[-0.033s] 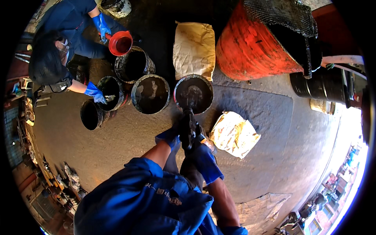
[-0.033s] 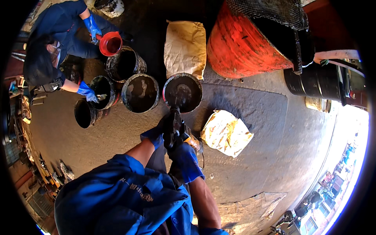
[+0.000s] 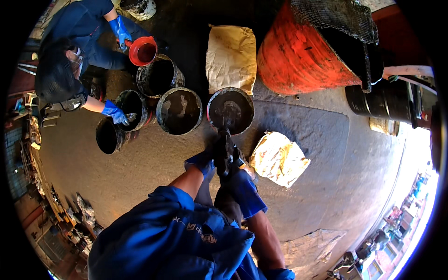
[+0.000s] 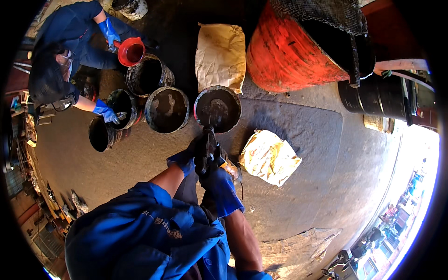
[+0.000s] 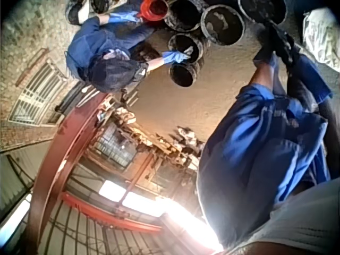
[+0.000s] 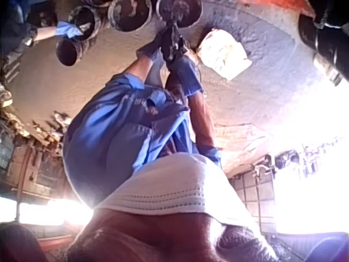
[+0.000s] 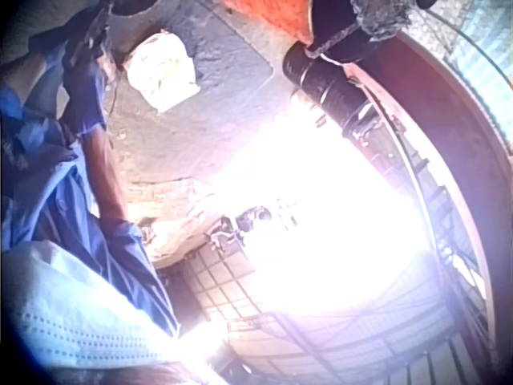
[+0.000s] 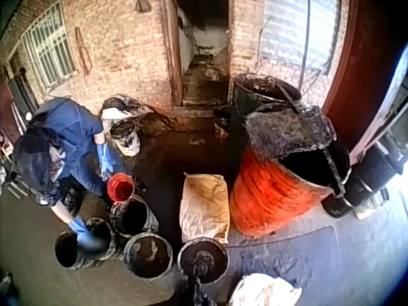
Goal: The person sits on the floor and handles a power drill, a yellow plug, and a fibrous material. They then use the drill to mix a dark substance inside a bucket while another person pours liquid into nearby buckets.
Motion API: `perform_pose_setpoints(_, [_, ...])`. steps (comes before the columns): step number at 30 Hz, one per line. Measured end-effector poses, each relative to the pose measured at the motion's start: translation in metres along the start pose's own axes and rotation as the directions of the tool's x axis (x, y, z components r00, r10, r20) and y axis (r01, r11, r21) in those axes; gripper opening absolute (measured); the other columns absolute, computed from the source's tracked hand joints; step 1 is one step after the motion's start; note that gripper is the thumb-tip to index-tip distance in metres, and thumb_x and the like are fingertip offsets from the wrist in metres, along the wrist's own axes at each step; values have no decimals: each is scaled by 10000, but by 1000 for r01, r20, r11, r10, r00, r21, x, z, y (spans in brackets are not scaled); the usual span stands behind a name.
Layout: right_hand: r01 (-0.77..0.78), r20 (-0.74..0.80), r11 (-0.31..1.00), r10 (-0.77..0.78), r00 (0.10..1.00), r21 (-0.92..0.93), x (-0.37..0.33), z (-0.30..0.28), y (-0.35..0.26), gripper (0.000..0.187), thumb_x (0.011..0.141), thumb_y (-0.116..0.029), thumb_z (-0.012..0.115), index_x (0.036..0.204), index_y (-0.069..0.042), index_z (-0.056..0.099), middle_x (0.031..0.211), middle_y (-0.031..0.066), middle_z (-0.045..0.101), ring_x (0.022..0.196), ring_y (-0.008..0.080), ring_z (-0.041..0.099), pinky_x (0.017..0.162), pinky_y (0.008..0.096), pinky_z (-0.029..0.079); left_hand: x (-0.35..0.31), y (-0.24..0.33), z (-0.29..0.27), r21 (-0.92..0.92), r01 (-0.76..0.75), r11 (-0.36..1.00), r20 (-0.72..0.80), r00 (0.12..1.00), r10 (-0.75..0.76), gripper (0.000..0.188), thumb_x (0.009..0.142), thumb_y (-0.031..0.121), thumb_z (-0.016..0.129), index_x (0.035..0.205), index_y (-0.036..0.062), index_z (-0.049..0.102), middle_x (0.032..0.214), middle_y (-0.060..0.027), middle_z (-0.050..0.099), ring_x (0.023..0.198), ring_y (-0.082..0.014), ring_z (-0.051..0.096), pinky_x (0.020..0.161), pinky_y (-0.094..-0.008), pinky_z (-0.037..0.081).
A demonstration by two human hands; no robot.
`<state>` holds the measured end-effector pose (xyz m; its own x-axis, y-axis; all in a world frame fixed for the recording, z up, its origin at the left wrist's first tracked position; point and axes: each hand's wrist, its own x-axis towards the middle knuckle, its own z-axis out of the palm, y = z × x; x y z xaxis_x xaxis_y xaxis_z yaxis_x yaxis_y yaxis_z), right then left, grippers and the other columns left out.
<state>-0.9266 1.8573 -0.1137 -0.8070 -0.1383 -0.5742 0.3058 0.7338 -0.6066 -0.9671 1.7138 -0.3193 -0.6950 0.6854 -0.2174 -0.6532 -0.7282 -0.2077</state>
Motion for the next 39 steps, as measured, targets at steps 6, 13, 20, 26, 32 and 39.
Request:
perform_pose_setpoints(6, [20,-37,998,-18,999,54,2,3,-10,288,851,-247,704,1032,-34,636,852,231,672,804,405,651,648,467,504,1,4,-25,48,-78,996,-87,993,82,194,1014,409,488,979,232,560,780,-8,561,697,-164,564,627,-359,482])
perform_pose_setpoints(13, [-79,38,996,80,996,-30,5,4,-12,304,851,-268,688,1033,-29,644,866,243,676,812,423,654,652,472,509,3,0,-22,-420,-149,895,-142,985,97,118,1014,299,520,1035,222,606,783,11,537,726,-107,536,655,-307,464])
perform_pose_setpoints(20, [-44,13,999,44,999,-15,9,4,-2,299,858,-279,677,1007,-22,645,841,244,675,808,433,659,643,483,509,10,-2,6,-588,-73,806,-79,996,33,148,1016,308,524,1077,230,633,847,7,602,807,-104,570,695,-309,482])
perform_pose_setpoints(26, [-17,72,999,19,997,-27,3,-5,-2,353,828,-312,669,1103,-92,645,780,208,696,738,405,686,639,503,540,5,2,-13,-165,30,986,88,996,-15,207,1003,333,552,1158,223,636,916,-1,637,853,-132,603,773,-331,505])
perform_pose_setpoints(32, [-16,8,999,17,1000,-36,6,-2,-1,357,824,-318,679,1094,-88,648,774,203,697,723,389,690,624,499,536,-1,2,-1,-122,18,992,-33,999,-22,222,1017,362,524,1153,218,625,933,0,640,829,-142,612,763,-351,516])
perform_pose_setpoints(39, [1,24,1000,0,1000,-28,6,-1,-3,364,829,-317,678,1106,-83,640,769,202,697,719,384,691,620,499,534,5,7,-16,-61,-30,998,-59,998,26,210,1028,350,506,1153,219,612,906,-3,616,808,-136,597,728,-336,512])
